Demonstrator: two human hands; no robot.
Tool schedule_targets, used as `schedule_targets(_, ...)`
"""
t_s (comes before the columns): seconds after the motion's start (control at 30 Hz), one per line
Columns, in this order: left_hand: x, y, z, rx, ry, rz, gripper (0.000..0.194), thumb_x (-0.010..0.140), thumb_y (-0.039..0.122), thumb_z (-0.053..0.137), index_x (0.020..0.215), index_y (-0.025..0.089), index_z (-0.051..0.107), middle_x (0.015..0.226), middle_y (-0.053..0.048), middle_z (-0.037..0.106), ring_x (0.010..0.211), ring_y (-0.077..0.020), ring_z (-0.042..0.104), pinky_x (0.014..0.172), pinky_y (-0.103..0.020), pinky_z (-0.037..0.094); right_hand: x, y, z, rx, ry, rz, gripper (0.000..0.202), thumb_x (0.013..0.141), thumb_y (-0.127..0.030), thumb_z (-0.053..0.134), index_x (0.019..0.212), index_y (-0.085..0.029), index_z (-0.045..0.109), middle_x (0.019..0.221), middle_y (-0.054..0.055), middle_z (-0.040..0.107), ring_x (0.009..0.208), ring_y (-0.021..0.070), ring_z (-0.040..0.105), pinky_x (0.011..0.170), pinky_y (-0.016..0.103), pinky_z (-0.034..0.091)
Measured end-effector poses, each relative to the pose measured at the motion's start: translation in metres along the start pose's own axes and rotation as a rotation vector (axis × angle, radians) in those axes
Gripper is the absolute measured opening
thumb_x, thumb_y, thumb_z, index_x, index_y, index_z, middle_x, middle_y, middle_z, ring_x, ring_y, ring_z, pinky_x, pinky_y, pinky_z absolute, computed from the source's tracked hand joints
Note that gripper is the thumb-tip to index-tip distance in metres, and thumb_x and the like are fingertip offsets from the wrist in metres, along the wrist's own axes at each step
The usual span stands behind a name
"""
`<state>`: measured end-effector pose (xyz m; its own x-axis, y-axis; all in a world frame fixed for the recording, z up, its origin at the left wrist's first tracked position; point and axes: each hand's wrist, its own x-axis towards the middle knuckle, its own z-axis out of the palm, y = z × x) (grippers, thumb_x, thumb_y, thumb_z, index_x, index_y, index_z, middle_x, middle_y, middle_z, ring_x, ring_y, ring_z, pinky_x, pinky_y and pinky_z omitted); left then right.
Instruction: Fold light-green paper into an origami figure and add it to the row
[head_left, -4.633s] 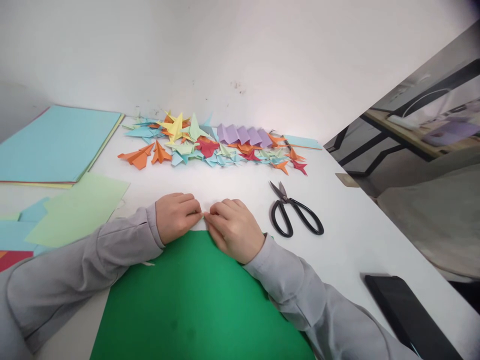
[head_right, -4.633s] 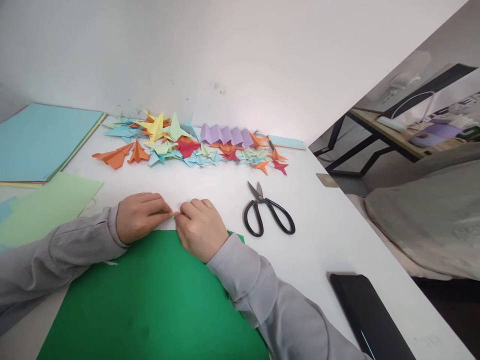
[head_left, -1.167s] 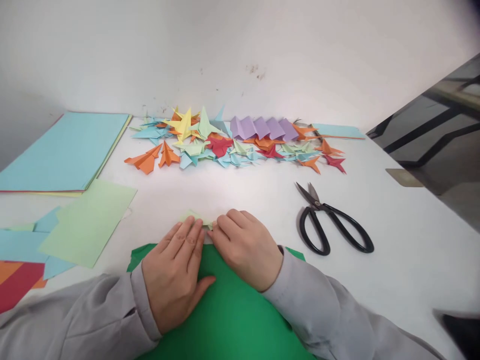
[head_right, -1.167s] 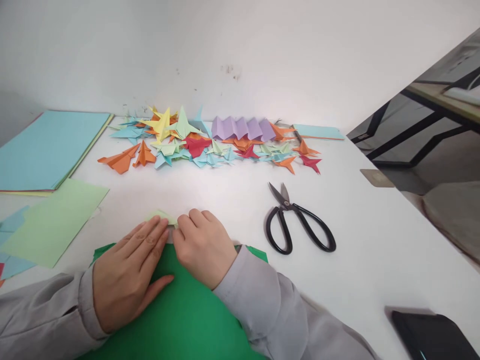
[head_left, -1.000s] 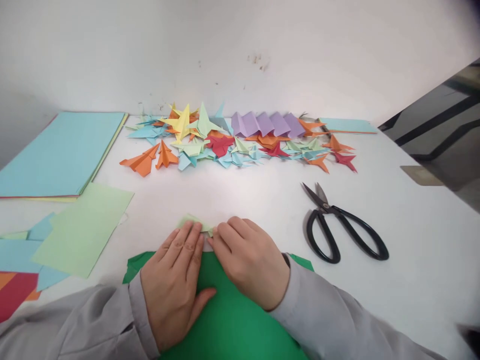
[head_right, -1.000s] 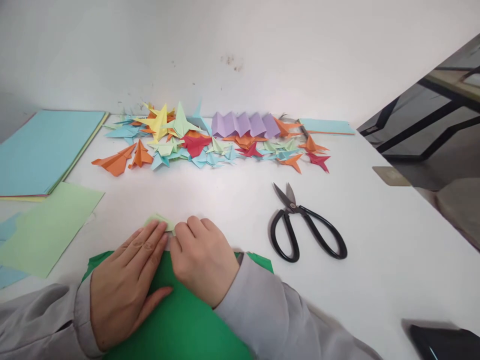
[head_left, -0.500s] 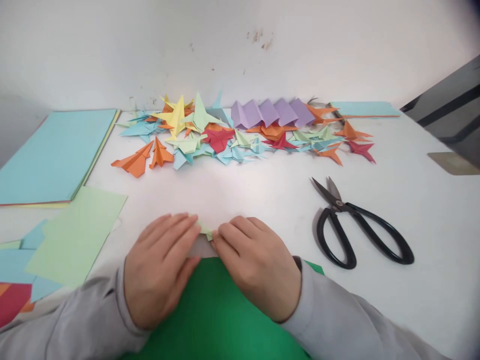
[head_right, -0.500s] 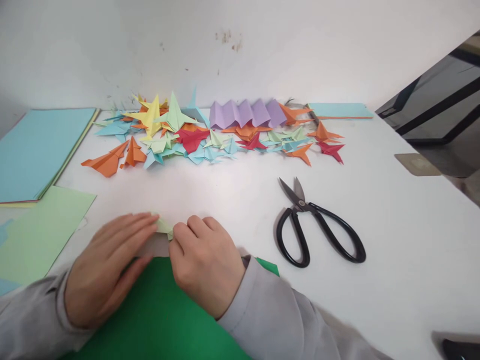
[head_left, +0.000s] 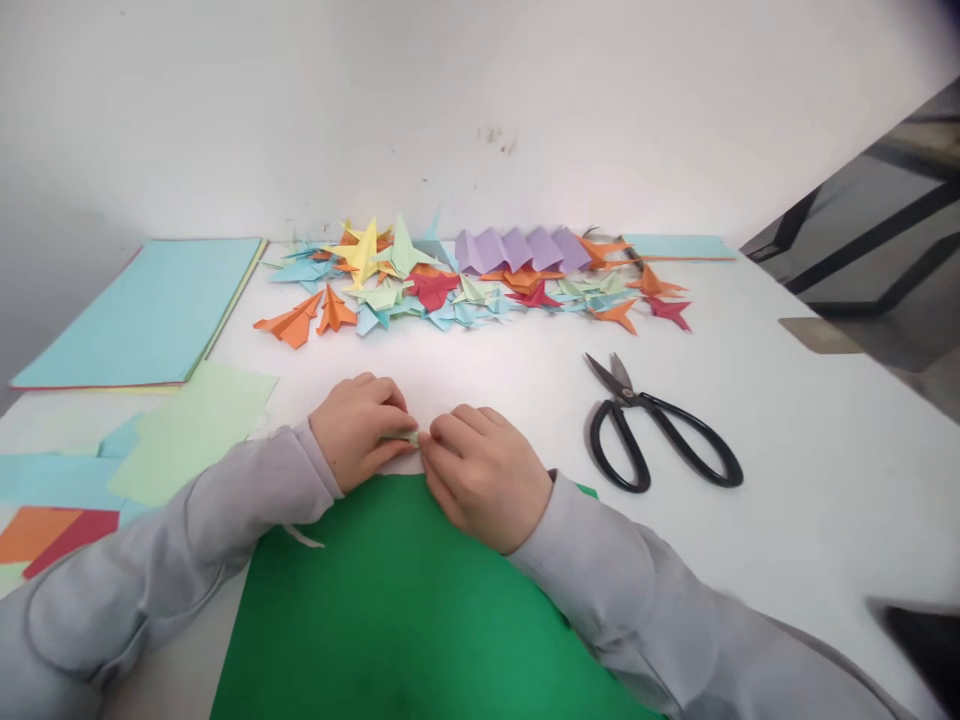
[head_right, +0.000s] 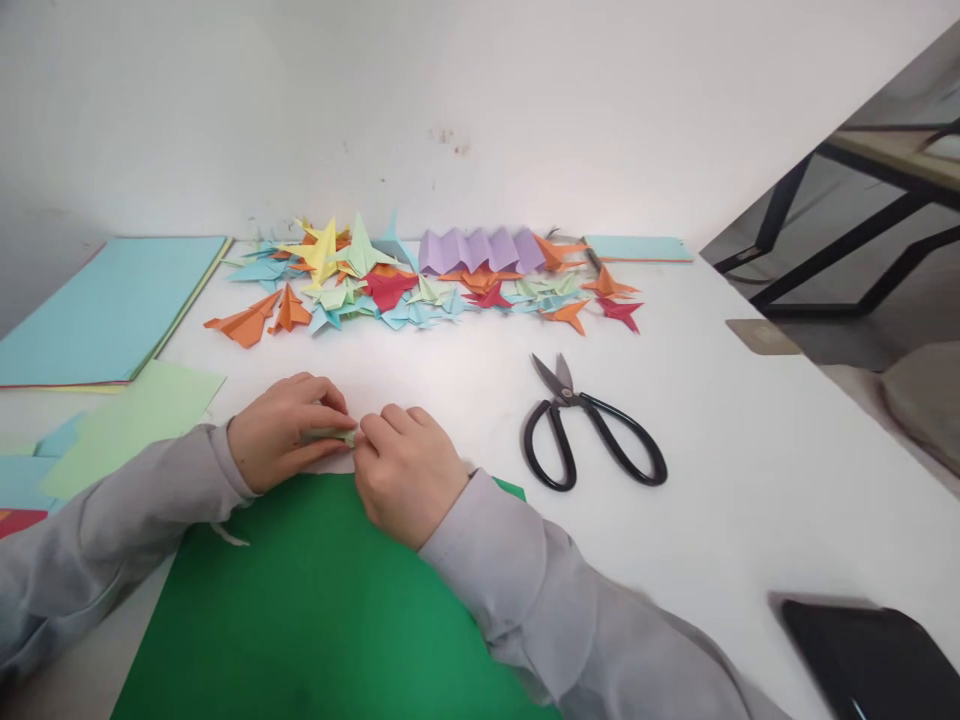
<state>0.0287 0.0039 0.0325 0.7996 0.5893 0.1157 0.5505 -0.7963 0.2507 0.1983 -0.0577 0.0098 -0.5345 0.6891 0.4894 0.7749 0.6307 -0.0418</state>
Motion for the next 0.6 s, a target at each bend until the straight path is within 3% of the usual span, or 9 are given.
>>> schedule_targets(0.2,0.014,0.003,-0.003,0.025,-0.091,-0.100,0.012,0.069,0.029,0.062,0.072,0.020,0.068,0.077,-0.004,0.064,0.073,-0.0185,0.056,0.069,-0.031,0.043,-0.001,-0.001,0.003,-0.007,0.051,-0.017,0.022,0.080,-0.015,0.044,0.065,-0.012,0.060,0.066,0.006,0.055,0.065,0.0163,0.041,0.058,0.031,0.028)
schedule_targets(0.33,0.017,0.009,-0.005,0.047,-0.107,-0.130,0.010,0.066,0.025,0.063,0.070,0.017,0.066,0.076,-0.004,0.064,0.075,-0.0194,0.056,0.069,-0.031,0.043,-0.002,0.005,0.009,0.152,0.044,0.044,0.024,0.083,-0.023,0.045,0.069,-0.012,0.062,0.068,0.007,0.056,0.067,0.0158,0.045,0.061,0.028,0.033)
schedule_targets(0.43,0.011,0.015,-0.005,0.022,-0.063,-0.150,0.011,0.067,0.025,0.061,0.074,0.017,0.064,0.073,-0.002,0.065,0.072,-0.0181,0.058,0.067,-0.029,0.043,0.000,0.012,0.014,0.287,0.046,0.159,0.025,0.081,-0.035,0.052,0.078,-0.012,0.061,0.070,0.006,0.055,0.068,0.0152,0.046,0.062,0.027,0.036)
schedule_targets(0.6,-0.009,0.024,-0.005,0.026,0.103,-0.064,0.009,0.071,0.024,0.057,0.077,0.018,0.060,0.072,-0.001,0.064,0.073,-0.0171,0.058,0.072,-0.032,0.041,0.002,0.014,0.012,0.558,-0.013,0.131,0.031,0.080,-0.038,0.052,0.062,-0.014,0.056,0.060,0.000,0.048,0.056,0.0103,0.043,0.055,0.023,0.035)
